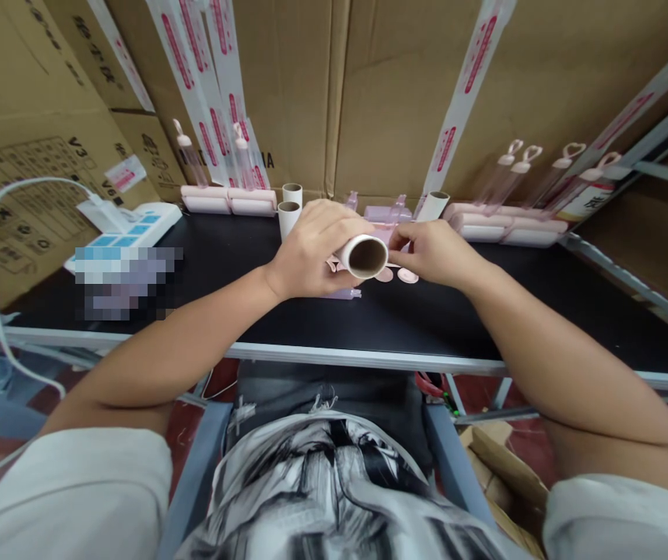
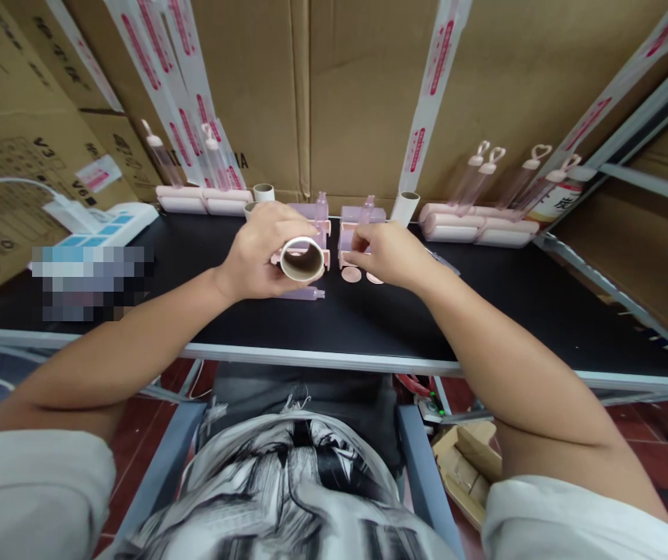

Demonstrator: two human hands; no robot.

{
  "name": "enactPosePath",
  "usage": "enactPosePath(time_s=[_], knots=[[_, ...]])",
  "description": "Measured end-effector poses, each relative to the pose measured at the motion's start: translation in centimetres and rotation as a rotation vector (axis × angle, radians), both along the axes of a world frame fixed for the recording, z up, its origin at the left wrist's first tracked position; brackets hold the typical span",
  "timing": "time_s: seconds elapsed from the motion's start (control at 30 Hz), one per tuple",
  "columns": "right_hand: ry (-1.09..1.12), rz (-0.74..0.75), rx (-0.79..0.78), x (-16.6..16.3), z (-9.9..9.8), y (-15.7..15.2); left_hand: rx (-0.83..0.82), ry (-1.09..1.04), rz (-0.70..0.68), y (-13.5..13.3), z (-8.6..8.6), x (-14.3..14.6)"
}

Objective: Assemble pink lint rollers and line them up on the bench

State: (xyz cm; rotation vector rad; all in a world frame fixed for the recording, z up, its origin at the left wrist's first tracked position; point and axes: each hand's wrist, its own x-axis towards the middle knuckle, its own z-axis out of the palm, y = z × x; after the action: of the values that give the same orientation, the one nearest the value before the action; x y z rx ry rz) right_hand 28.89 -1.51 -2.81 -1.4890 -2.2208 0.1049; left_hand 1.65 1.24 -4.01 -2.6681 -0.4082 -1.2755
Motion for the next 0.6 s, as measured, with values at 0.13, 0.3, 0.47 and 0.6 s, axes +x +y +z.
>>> enactPosePath(time_s=[0.13, 0.3, 0.47, 0.6], knots=[[-0.279, -0.078, -0.064, -0.6, -0.2, 0.2, -0.087, -0.022, 0.078, -0.4, 0.2, -0.1], [-0.408, -0.129, -0.141, -1.4, -0.8, 0.1, -0.125, -0.068, 0.08, -0.4, 0.1, -0.1], [-0.399, -0.097, -0.205, -1.8, -1.2, 0.1, -0.135, -0.084, 0.074, -0.4, 0.3, -0.1], [-0.405, -0.106, -0.178, -2.0, -1.3, -0.1, -0.134, -0.085, 0.068, -0.4, 0.2, -0.2]])
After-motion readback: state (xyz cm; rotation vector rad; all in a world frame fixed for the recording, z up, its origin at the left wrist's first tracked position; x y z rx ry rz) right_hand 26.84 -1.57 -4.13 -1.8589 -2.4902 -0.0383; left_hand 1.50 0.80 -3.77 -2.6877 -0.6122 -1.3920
